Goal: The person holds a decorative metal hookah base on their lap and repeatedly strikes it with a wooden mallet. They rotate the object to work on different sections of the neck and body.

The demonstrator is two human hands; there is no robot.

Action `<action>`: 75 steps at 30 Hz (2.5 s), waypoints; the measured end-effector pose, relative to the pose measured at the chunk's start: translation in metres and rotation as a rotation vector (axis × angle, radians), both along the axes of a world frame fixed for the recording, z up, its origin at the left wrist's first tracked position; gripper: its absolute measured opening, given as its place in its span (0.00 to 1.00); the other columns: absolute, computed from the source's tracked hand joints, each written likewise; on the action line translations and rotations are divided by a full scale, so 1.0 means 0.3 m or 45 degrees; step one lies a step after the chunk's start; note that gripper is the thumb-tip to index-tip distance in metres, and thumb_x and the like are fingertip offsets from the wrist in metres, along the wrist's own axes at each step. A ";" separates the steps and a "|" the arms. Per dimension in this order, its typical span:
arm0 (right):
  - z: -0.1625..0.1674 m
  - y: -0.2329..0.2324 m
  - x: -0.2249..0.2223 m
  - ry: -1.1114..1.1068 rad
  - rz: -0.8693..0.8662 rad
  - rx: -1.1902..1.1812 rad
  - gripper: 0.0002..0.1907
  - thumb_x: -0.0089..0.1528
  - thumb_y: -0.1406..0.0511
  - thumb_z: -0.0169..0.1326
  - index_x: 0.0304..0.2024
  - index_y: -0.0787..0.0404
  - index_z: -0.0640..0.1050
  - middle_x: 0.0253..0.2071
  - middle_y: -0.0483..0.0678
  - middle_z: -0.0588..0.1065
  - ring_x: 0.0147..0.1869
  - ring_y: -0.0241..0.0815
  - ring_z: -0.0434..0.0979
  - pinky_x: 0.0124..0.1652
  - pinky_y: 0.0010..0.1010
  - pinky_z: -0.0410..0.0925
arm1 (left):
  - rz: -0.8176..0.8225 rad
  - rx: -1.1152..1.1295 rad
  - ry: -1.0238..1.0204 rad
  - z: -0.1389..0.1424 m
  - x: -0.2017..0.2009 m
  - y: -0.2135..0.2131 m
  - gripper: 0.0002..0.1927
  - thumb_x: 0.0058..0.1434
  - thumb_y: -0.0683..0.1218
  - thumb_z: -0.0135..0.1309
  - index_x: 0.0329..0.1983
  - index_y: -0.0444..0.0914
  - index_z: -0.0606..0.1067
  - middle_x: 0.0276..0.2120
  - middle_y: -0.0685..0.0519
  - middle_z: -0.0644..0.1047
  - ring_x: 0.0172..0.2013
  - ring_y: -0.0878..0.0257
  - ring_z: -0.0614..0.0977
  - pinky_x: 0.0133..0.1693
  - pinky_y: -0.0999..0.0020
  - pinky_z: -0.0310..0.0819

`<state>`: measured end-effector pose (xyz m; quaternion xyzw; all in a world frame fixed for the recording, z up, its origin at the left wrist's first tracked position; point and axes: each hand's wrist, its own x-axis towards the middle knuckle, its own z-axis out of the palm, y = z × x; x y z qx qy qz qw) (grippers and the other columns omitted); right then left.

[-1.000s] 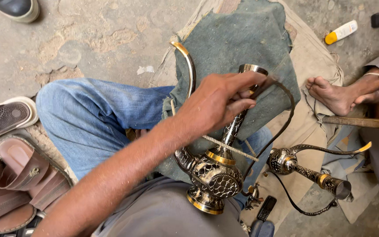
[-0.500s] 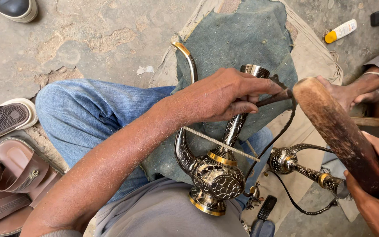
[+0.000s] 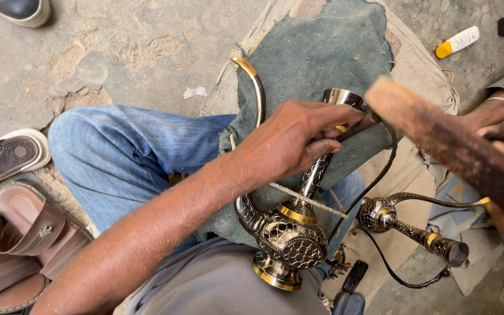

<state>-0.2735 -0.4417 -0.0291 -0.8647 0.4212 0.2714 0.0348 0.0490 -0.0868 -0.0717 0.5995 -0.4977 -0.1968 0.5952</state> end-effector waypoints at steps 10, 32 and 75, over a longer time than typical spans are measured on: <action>-0.105 -0.170 0.185 0.121 0.065 0.002 0.24 0.59 0.73 0.60 0.57 0.66 0.71 0.36 0.52 0.75 0.38 0.39 0.79 0.38 0.31 0.72 | 0.238 0.157 0.298 0.030 -0.045 0.020 0.23 0.62 0.39 0.63 0.60 0.38 0.73 0.30 0.52 0.80 0.30 0.66 0.83 0.32 0.68 0.79; -0.009 -0.125 0.380 0.128 0.145 0.127 0.19 0.59 0.72 0.63 0.49 0.66 0.71 0.31 0.54 0.75 0.34 0.41 0.81 0.34 0.33 0.76 | 0.430 0.105 0.468 -0.018 -0.094 0.033 0.24 0.63 0.41 0.64 0.61 0.40 0.71 0.34 0.55 0.80 0.33 0.71 0.84 0.34 0.76 0.85; 0.120 0.788 -0.038 -0.823 0.305 -0.373 0.15 0.54 0.65 0.71 0.37 0.65 0.80 0.31 0.53 0.79 0.33 0.41 0.80 0.43 0.28 0.72 | -0.776 -0.059 -0.524 0.100 0.075 -0.111 0.18 0.62 0.37 0.52 0.52 0.47 0.79 0.32 0.49 0.83 0.33 0.56 0.86 0.33 0.58 0.81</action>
